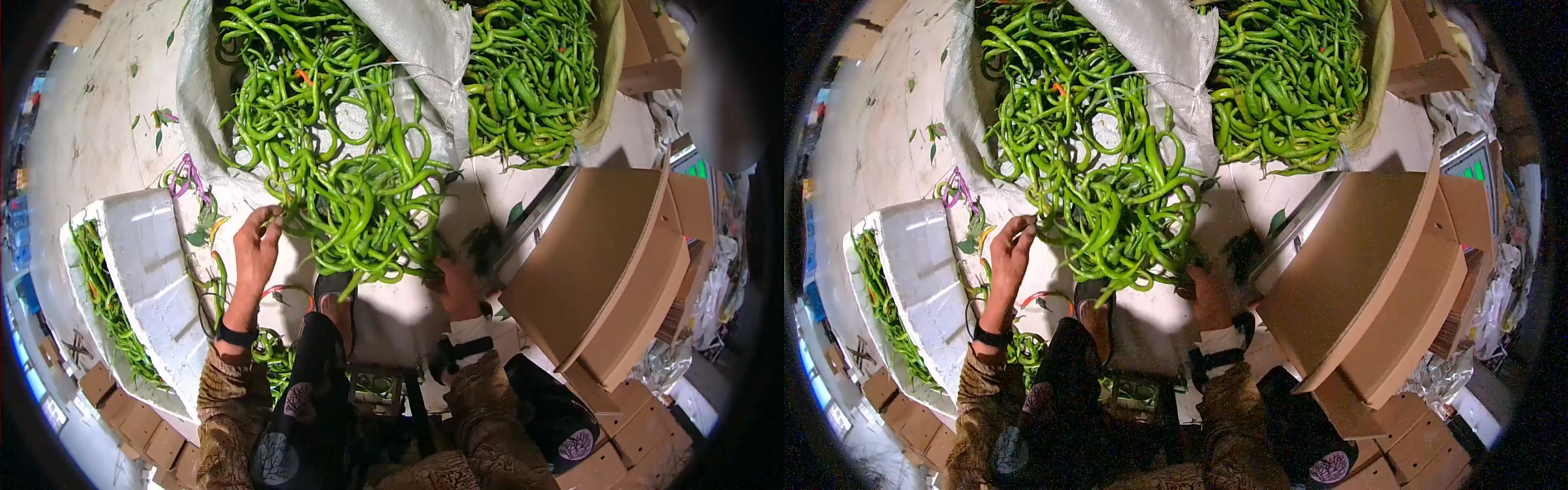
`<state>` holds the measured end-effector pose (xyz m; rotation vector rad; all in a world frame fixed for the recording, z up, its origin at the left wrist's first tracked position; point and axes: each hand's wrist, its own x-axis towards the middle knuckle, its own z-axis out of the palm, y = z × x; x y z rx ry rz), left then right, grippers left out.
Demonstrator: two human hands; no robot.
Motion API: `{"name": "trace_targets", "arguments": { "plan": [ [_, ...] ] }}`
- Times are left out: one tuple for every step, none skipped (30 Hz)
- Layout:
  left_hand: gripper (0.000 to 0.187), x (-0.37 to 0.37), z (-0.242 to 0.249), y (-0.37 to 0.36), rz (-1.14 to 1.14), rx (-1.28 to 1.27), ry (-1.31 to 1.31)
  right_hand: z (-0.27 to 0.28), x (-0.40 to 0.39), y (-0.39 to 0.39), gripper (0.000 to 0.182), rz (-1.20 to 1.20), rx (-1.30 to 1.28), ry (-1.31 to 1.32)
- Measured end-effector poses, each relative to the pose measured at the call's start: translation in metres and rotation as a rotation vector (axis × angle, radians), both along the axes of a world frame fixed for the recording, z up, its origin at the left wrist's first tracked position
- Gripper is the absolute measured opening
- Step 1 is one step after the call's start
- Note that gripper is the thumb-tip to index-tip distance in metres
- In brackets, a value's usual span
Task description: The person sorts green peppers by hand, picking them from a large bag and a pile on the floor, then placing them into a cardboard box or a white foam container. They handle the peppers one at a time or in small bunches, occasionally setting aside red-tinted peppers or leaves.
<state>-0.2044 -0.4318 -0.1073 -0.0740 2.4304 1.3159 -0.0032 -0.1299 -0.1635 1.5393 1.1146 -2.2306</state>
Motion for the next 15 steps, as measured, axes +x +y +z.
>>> {"name": "trace_targets", "arguments": {
  "plan": [
    [0.022, 0.013, 0.006, 0.000, -0.042, -0.049, 0.163, 0.003, 0.002, -0.004, 0.034, -0.004, 0.003, 0.005],
    [0.022, 0.026, 0.015, 0.005, -0.087, -0.096, 0.326, 0.005, 0.003, -0.012, 0.035, -0.039, 0.021, -0.020],
    [0.024, 0.036, 0.026, 0.014, -0.128, -0.068, 0.360, 0.008, 0.005, -0.018, 0.037, -0.075, 0.038, -0.049],
    [0.041, 0.047, 0.025, 0.015, -0.228, -0.040, 0.346, 0.010, 0.008, -0.022, 0.037, -0.083, 0.036, -0.048],
    [0.054, 0.048, 0.038, 0.032, -0.368, -0.120, 0.398, 0.011, 0.010, -0.026, 0.039, -0.086, 0.047, -0.019],
    [0.068, 0.051, 0.051, 0.051, -0.508, -0.198, 0.448, 0.012, 0.013, -0.030, 0.041, -0.089, 0.061, 0.008],
    [0.079, 0.057, 0.046, 0.061, -0.678, -0.344, 0.399, 0.010, 0.017, -0.033, 0.041, -0.094, 0.063, 0.006],
    [0.089, 0.063, 0.034, 0.069, -0.845, -0.489, 0.346, 0.005, 0.022, -0.036, 0.041, -0.105, -0.053, 0.062],
    [0.088, 0.069, 0.007, 0.075, -0.906, -0.607, 0.473, 0.003, 0.022, -0.038, 0.041, -0.112, -0.170, 0.122],
    [0.086, 0.066, -0.020, 0.077, -0.880, -0.607, 0.627, 0.008, 0.019, -0.038, 0.041, -0.113, -0.168, 0.127],
    [0.085, 0.055, -0.024, 0.081, -0.867, -0.608, 0.539, 0.017, 0.015, -0.038, 0.040, -0.098, -0.189, 0.152],
    [0.084, 0.046, -0.027, 0.085, -0.857, -0.605, 0.449, 0.028, 0.013, -0.038, 0.039, -0.085, -0.208, 0.172],
    [0.085, 0.041, -0.033, 0.087, -0.850, -0.593, 0.527, 0.035, 0.010, -0.038, 0.038, -0.026, -0.163, 0.122],
    [0.085, 0.037, -0.035, 0.087, -0.852, -0.591, 0.534, 0.037, 0.011, -0.037, 0.038, -0.030, -0.160, 0.127],
    [0.085, 0.032, -0.035, 0.084, -0.916, -0.558, 0.480, 0.037, 0.013, -0.035, 0.045, 0.004, -0.111, 0.118]
  ]
}}
